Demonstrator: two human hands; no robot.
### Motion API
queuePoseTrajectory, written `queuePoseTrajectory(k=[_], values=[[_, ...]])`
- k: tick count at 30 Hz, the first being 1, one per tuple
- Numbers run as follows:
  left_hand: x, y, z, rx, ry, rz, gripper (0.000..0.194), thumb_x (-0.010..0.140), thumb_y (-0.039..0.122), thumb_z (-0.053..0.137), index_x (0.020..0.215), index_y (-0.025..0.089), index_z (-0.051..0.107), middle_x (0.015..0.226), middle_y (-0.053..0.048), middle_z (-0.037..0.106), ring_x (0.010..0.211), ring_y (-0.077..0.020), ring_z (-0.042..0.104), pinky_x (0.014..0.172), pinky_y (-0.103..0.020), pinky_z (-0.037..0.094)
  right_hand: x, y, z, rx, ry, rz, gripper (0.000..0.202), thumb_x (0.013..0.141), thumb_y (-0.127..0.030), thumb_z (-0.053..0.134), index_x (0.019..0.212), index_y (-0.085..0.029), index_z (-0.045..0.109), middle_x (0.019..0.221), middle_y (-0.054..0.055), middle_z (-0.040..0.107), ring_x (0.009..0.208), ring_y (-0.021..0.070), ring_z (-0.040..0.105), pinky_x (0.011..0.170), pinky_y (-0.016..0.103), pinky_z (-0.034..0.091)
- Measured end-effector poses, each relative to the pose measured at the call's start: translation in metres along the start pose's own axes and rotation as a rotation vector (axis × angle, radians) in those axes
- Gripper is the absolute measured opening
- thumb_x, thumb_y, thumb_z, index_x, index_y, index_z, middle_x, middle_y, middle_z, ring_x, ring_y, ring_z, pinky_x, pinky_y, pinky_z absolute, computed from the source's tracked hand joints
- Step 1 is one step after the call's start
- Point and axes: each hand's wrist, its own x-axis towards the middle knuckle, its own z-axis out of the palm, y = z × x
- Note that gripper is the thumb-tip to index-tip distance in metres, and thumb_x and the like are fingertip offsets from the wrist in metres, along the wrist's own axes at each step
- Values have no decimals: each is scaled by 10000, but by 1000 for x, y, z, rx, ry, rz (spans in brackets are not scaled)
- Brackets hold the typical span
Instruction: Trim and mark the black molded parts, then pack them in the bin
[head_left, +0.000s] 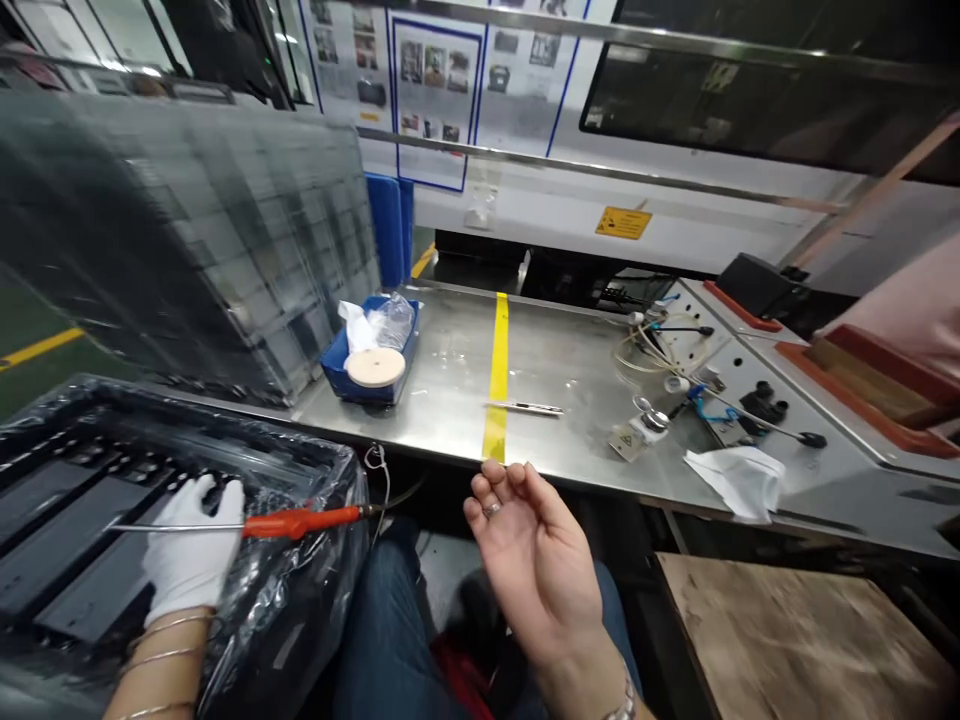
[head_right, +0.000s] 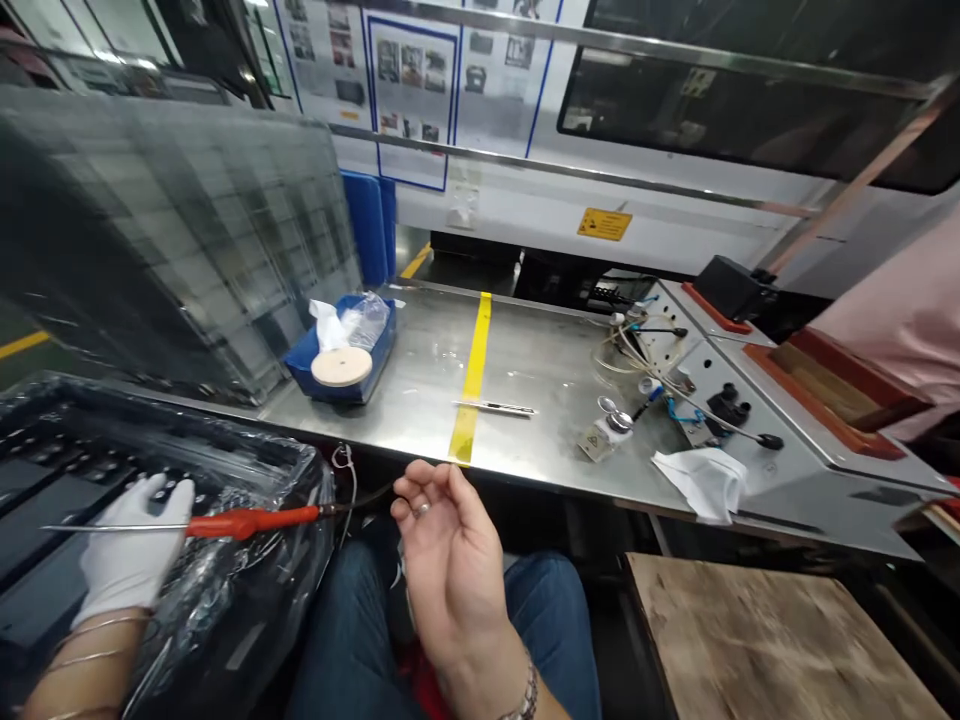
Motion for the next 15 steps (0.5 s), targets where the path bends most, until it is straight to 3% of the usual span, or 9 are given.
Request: queuePoseTrajectory(k=[4,8,11,15], values=[[-2,-1,3,-20,3,17,541,855,348,509,1259,3,614,1399,-196,555,1349,-299,479,1156,-412,337,1,3,-9,-26,-30,-8,209,650,-320,881,729,-213,719,801,-16,707,757,112,629,701,238,501],[-3,-4,3,-31,-5,23,568,842,362,501,1264,-2,610,1394,-203,559,1345,-315,479,1156,-426,336,-11,4,-4,-77,-99,-72,330,661,-397,876,567,-196,633,630,-41,563,637,92,519,670,234,481],[-3,-4,0,-42,-13,26,583,844,375,497,1267,-12,604,1397,-219,549,1343,-326,478,1152,-443,342,-21,6,-1,-324,-183,-216,469,718,-523,797,532,-200,511,628,-37,501,646,106,484,686,245,473],[-4,-3,0,-69,-8,80,579,866,411,456,1232,-10,610,1382,-260,546,1343,-365,472,1140,-513,354,-19,9,-14,-649,-141,-332,314,722,-460,778,671,-241,559,736,-36,579,678,127,530,680,261,474]])
